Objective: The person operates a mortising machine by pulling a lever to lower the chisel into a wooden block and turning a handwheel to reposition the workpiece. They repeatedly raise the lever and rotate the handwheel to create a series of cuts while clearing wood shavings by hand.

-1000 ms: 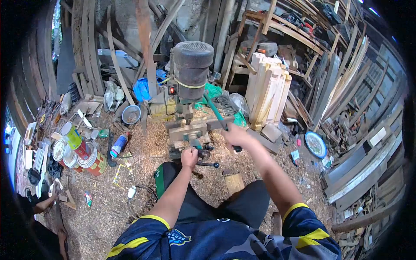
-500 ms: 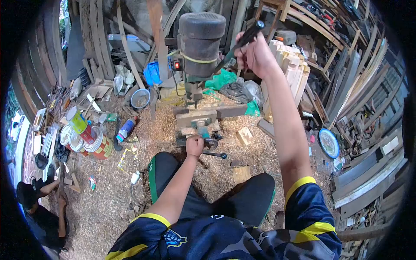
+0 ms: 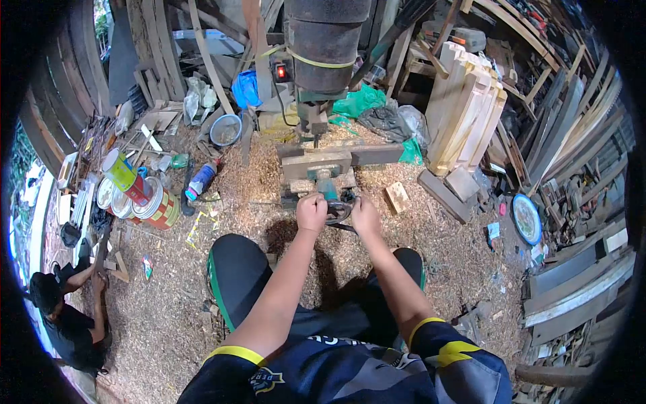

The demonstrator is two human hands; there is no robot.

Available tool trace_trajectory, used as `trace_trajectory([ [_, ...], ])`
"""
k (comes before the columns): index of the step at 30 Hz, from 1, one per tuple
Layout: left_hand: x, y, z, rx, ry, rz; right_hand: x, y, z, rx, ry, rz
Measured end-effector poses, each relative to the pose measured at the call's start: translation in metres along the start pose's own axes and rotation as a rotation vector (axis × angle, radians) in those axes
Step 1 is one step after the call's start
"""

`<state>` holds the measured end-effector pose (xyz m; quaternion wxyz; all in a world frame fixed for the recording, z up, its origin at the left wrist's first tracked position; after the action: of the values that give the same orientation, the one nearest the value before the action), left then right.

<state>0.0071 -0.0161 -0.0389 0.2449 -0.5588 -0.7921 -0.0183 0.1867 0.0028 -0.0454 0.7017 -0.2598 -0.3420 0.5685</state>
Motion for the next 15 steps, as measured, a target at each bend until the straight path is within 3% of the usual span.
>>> trace_trajectory([
  [4,0.002,-0.001,0.002,0.002,0.026,0.033,-0.011,0.002,0.004,-0.027,0.094,-0.065],
  [6,0.0,0.002,-0.007,-0.004,0.03,0.015,-0.02,0.008,-0.003,-0.171,0.244,0.107],
  [10,0.001,0.01,-0.007,-0.002,0.042,0.031,-0.012,0.051,-0.089,-0.131,0.293,0.099],
  [14,0.003,0.012,0.001,-0.004,0.062,0.034,-0.016,0.036,-0.069,-0.12,0.25,0.217],
  [15,0.003,0.013,0.003,-0.005,0.061,0.036,-0.013,0.037,-0.072,-0.111,0.301,0.342],
])
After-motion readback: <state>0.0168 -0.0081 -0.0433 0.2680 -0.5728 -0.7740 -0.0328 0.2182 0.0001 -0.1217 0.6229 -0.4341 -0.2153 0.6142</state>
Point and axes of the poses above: each hand's wrist, its own x-axis towards the middle knuckle, its own y-axis out of the palm, z = x × y, the point moved 1 cm from there along x, towards the middle knuckle, and after that the axes turned 3 degrees about -x, right-handed, at the moved point
